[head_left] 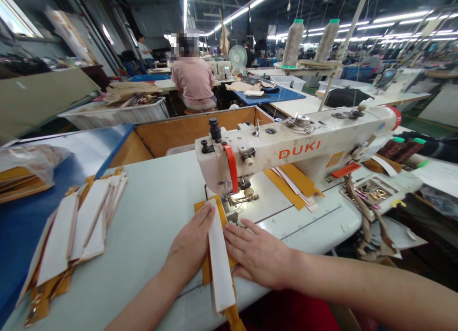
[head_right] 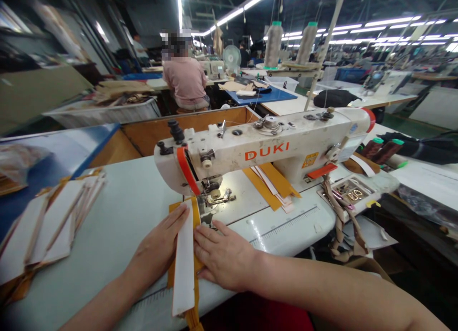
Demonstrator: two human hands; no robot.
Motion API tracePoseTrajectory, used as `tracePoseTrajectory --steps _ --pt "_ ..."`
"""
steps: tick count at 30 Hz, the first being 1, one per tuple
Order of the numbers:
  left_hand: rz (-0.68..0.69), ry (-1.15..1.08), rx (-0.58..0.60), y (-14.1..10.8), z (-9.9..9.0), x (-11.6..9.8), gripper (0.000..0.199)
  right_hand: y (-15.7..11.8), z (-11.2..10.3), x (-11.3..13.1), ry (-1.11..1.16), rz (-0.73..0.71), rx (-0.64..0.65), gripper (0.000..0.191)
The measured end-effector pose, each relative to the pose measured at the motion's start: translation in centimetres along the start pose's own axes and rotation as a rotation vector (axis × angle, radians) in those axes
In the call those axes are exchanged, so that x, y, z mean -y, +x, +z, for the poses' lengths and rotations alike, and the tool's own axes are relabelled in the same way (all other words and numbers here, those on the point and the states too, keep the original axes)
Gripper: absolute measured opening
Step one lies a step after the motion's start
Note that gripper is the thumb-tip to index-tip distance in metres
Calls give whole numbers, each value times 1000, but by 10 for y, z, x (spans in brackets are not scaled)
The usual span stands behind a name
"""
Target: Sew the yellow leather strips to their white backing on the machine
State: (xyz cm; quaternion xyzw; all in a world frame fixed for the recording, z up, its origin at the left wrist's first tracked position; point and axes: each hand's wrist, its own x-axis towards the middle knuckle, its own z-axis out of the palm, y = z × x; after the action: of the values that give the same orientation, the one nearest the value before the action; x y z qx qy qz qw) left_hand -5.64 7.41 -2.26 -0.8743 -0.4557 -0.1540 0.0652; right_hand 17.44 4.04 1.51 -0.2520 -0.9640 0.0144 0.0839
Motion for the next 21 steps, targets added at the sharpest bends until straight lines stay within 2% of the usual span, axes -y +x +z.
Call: tracePoseTrajectory --steps 10,16,21 --pt "11 12 5 3 -3 -2 48 3 -2 -2 -91 -61 -58 53" --pt "4 10 8 3 -1 -1 47 4 2 -12 -149 -166 -132 35" --pt "-9 17 4 5 0 1 48 25 11 -19 -122 -101 -128 29"
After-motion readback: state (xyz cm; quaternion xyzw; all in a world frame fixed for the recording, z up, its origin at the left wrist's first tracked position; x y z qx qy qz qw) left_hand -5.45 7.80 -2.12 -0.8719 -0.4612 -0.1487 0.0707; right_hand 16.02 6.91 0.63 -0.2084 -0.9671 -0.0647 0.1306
